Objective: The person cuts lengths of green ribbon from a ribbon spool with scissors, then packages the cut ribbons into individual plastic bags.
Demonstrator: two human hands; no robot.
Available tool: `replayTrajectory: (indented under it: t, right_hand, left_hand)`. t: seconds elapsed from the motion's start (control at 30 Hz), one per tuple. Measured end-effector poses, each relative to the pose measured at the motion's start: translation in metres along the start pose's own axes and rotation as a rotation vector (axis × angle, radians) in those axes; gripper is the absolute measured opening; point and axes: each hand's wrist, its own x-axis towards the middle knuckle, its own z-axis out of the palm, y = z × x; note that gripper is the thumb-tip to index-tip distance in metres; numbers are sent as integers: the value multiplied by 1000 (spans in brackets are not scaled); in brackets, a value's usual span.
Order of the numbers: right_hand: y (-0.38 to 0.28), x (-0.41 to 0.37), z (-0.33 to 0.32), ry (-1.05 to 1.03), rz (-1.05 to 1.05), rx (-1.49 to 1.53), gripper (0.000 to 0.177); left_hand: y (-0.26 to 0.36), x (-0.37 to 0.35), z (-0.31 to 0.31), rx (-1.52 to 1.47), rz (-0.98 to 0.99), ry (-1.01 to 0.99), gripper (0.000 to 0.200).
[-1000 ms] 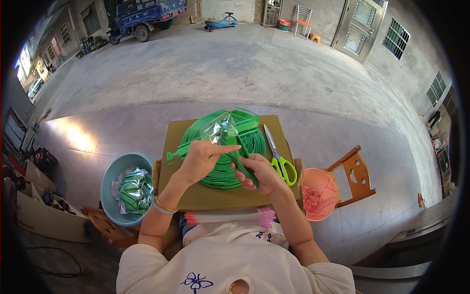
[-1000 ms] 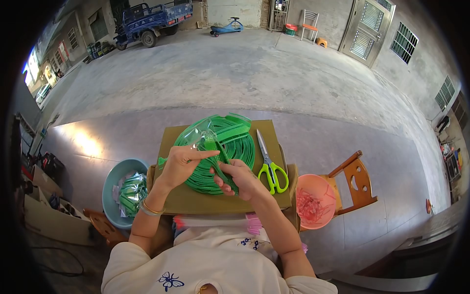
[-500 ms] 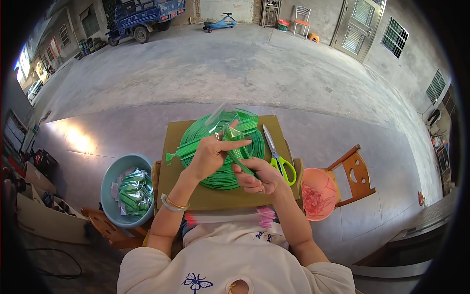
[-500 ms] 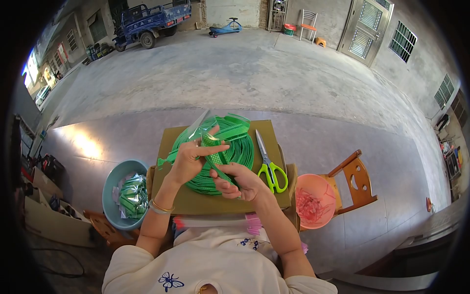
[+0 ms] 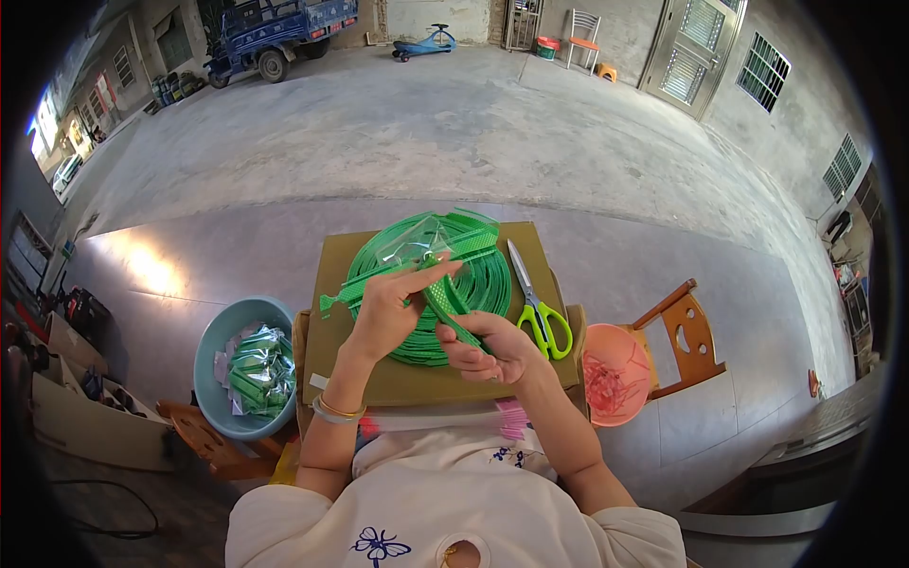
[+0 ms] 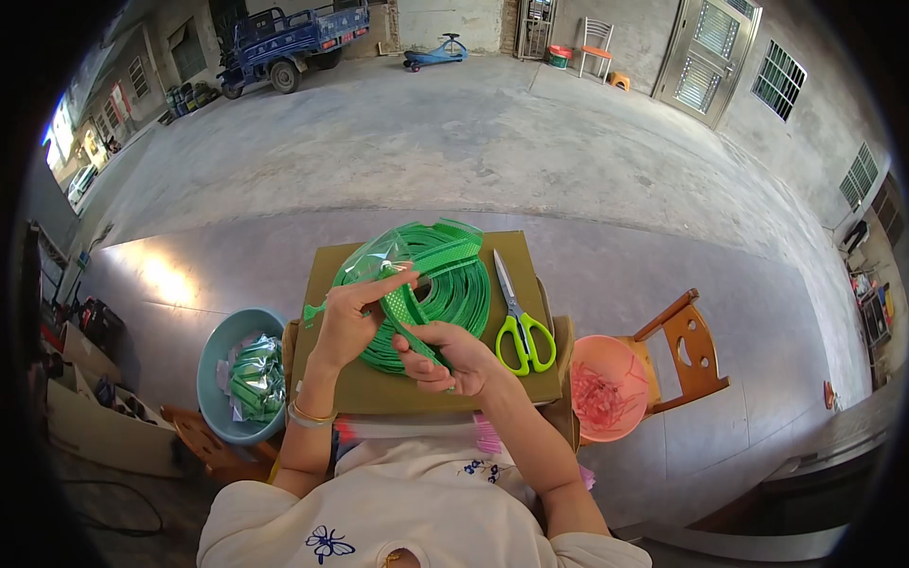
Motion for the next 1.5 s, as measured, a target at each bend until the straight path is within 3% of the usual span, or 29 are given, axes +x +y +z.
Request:
replayTrajectory:
  t: [0.07, 0.17, 0.37, 0.47, 0.5, 0.67, 0.9, 1.0, 1.1, 1.17, 1.3, 1.5]
  right_hand:
    - [0, 1, -10, -177, 106, 158, 24]
    - [-1, 0, -12, -169, 75, 248, 23]
    - [13, 6, 29, 429, -280, -413, 27]
    - [16, 7, 35, 467, -220, -461, 29]
    - [14, 6, 32, 372, -160, -388, 29]
    - [4, 1, 6, 38, 76, -59, 30]
    - [8, 4, 14, 181, -176, -79, 31]
    - [12, 4, 25, 285, -234, -213, 31]
    - [12, 3, 29, 344, -247, -360, 30]
    - [10, 2, 29, 312, -245, -364, 30]
    - [11, 1, 28, 312, -223, -351, 30]
    - [14, 1, 35, 355, -227, -393, 30]
  left_hand:
    - [-2, -1, -6, -99, -31, -111, 42]
    - [6, 1, -21, -149, -110, -216, 38]
    - [9, 1, -24, -34, -118, -210, 35]
    - [11, 0, -22, -79, -179, -321, 39]
    - [11, -1, -22, -133, -213, -368, 41]
    - [0, -2, -22, 4, 10, -234, 52]
    - [9, -2, -11, 118, 138, -42, 58]
    - [18, -5, -11, 70, 53, -107, 56]
    - [9, -11, -9, -492, -193, -46, 51]
    - [7, -9, -11, -538, -89, -27, 46]
    - [1, -8, -19, -790, -100, -40, 39]
    - [9, -6, -21, -594, -182, 36, 23]
